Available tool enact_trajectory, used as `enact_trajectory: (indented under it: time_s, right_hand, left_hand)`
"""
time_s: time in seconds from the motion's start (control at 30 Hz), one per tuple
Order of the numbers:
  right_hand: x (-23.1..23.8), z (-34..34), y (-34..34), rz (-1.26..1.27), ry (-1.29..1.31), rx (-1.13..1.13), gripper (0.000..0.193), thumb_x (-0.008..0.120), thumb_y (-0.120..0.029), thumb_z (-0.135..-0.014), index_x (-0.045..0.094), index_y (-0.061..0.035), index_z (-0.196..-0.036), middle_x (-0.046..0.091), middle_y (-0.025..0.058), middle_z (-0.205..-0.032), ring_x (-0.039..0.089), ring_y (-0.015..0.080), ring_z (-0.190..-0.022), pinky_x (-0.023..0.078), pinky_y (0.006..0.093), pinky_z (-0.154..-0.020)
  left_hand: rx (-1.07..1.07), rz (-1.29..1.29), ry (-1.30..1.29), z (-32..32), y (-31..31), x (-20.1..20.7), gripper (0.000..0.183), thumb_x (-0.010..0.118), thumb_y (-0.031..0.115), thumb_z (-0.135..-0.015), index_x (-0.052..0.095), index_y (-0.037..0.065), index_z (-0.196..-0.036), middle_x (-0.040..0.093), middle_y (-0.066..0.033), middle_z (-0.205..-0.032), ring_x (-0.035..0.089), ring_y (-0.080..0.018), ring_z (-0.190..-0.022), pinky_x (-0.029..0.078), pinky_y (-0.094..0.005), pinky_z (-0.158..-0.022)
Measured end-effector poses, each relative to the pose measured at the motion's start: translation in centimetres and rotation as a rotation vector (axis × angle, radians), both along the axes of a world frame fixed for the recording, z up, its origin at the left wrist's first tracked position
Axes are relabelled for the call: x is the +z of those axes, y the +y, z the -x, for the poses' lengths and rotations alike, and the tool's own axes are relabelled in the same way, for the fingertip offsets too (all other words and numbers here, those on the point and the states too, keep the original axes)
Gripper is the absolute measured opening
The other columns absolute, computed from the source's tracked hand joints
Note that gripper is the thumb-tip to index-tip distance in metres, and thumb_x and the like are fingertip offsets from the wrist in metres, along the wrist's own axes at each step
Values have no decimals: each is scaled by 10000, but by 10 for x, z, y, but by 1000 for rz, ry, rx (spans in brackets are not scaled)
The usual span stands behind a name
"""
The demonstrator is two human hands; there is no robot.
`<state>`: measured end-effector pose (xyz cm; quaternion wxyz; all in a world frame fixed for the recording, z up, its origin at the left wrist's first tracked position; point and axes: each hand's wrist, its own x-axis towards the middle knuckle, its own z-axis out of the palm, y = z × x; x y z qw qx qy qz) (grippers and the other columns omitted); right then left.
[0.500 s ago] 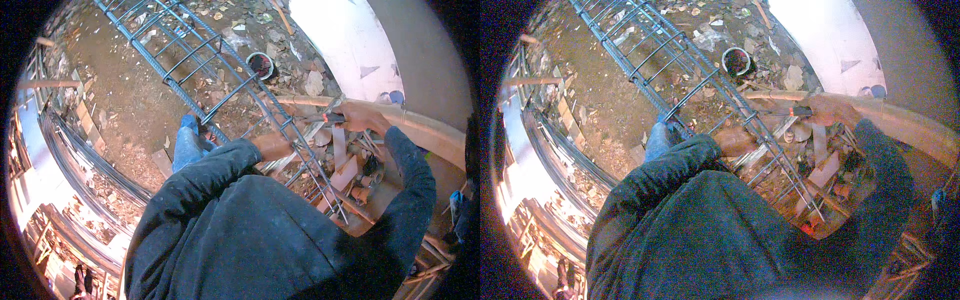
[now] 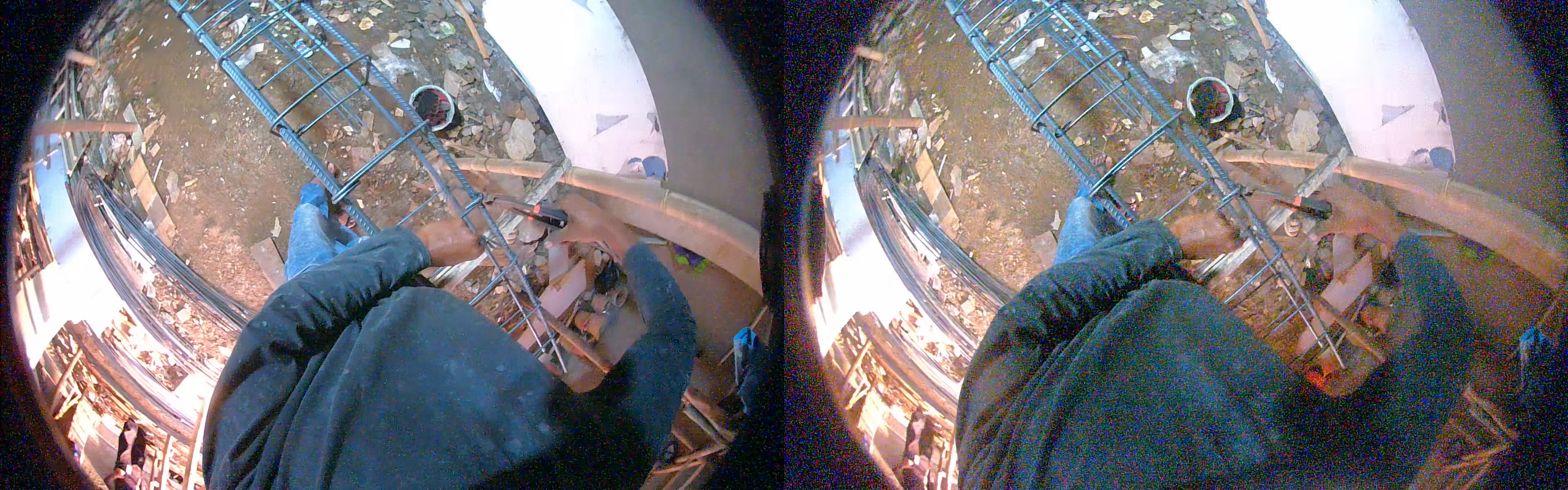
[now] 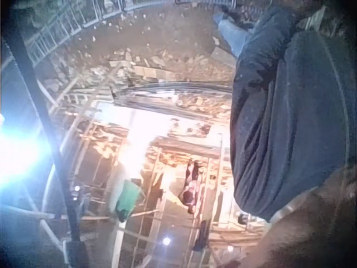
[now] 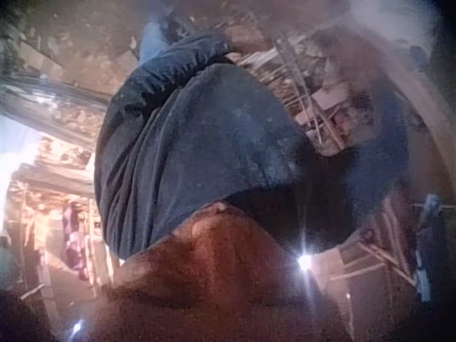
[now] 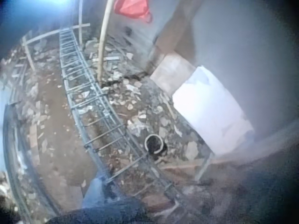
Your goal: The person uses pliers to twist wire ties around the joints of a metal ladder frame, securing the rungs to the side rails. The person works along the length of the ladder, repeatedly bending and tightening wire at multiple connection points.
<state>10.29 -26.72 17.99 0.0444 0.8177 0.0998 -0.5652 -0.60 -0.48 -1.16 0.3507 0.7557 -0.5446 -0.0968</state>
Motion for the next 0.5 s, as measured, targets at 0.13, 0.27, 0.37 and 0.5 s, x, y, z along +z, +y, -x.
enact_trajectory:
  time_s: [0.13,0.27,0.37,0.5]
  right_hand:
    - [8,18,16,-84,-276,244,668,907,-323,-674,638,-11,-1201,703,188,-914,694,364,-844,553,473,-763]
    - [23,-3,27,16,97,-148,519,903,-255,-657,675,12,-1039,669,136,-760,681,270,-716,520,444,-653]
    - [15,-7,24,-35,361,-573,558,910,-273,-630,658,27,-1027,673,130,-756,673,260,-707,514,441,-655]
    - [13,-5,22,-103,148,-196,680,891,-291,-630,595,32,-1150,684,154,-800,692,317,-762,535,457,-718]
  left_hand:
    - [-40,-18,3,-3,-2,0,145,612,122,-876,678,40,-976,702,-173,-852,746,-357,-790,631,-459,-666]
    - [-49,-23,-23,-4,2,1,139,612,136,-881,681,45,-959,699,-181,-851,746,-358,-799,631,-458,-668]
    - [46,-38,211,1,2,3,153,604,155,-891,692,52,-962,698,-180,-863,746,-365,-807,630,-464,-671]
    - [-11,-16,49,-2,1,0,175,592,167,-904,686,73,-1018,709,-174,-890,744,-376,-806,627,-478,-663]
